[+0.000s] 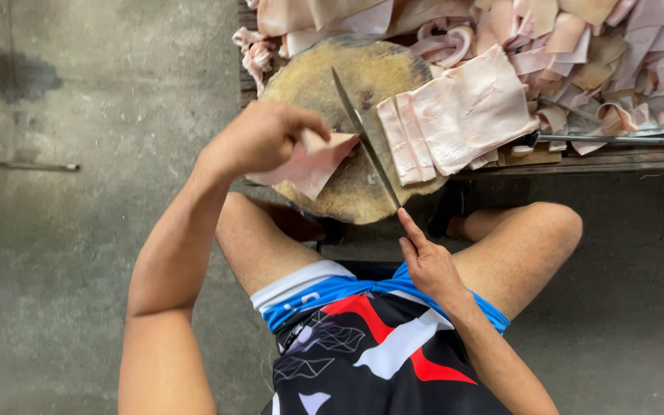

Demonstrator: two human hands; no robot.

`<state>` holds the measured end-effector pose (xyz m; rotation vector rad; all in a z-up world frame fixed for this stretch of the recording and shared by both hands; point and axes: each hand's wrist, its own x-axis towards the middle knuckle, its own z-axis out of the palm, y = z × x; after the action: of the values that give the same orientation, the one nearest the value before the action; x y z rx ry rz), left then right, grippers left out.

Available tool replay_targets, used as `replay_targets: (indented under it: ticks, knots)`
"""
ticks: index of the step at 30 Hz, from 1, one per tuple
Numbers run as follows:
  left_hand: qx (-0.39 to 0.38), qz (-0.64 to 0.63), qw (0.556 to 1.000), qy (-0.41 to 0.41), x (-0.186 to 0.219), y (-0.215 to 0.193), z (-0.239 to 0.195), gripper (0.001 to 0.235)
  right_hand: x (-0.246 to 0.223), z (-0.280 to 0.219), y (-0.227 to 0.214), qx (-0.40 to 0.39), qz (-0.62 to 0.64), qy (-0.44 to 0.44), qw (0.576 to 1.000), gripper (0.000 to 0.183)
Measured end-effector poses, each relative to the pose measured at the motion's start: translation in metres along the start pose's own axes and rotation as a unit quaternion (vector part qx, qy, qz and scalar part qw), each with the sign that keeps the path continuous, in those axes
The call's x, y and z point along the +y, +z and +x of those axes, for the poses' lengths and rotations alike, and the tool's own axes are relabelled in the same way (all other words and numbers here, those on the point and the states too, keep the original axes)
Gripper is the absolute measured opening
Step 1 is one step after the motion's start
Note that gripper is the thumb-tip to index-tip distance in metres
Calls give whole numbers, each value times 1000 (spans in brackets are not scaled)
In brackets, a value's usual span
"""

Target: The person sits cross-legged on the floor and uses a large knife to cut sheets of raw pork belly into smaller strips on a round wooden cutting board. The person repeatedly slices the meat and moves the cut pieces to a pile on a nearby table.

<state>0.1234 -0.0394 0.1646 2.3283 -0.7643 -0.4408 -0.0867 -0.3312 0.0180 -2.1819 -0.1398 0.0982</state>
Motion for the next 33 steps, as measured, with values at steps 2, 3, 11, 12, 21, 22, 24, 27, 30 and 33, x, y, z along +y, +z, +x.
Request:
replay_targets:
  ticks: [2, 3, 11, 12, 21, 22, 24, 27, 30, 33]
  knots:
    - [-1, 54, 997, 61, 16, 8, -5, 43, 3, 22, 11, -31, -32, 53, 998, 57]
    - [-2, 78, 993, 89, 25, 14, -9, 38, 5, 29, 15, -50, -48, 80, 994, 58]
    - [144, -386, 908, -70, 17, 6, -31, 36, 24, 17, -8, -37, 237, 162, 957, 62]
    - [175, -459, 869, -57, 0, 18, -32, 34, 22, 13, -13, -49, 297, 207, 931, 64]
    - [299, -625, 682, -234, -134, 175, -41, 36, -10, 3, -26, 53, 68, 50, 995, 58]
    - [298, -631, 683, -216, -138, 185, -45, 36, -9, -2, -19, 46, 50, 28, 997, 58]
    - [301, -648, 673, -192, -138, 196, -52, 36, -5, -4, 0, 46, 14, -23, 999, 56]
    - [302, -683, 641, -179, -136, 198, -48, 36, 2, 11, 27, 2, -99, -7, 995, 58]
    - [308, -696, 625, -172, -136, 199, -49, 35, -5, 16, 27, 51, -7, -75, 996, 59]
    - [320, -674, 641, -180, -135, 198, -45, 37, -30, 12, -7, -20, 89, 87, 992, 61]
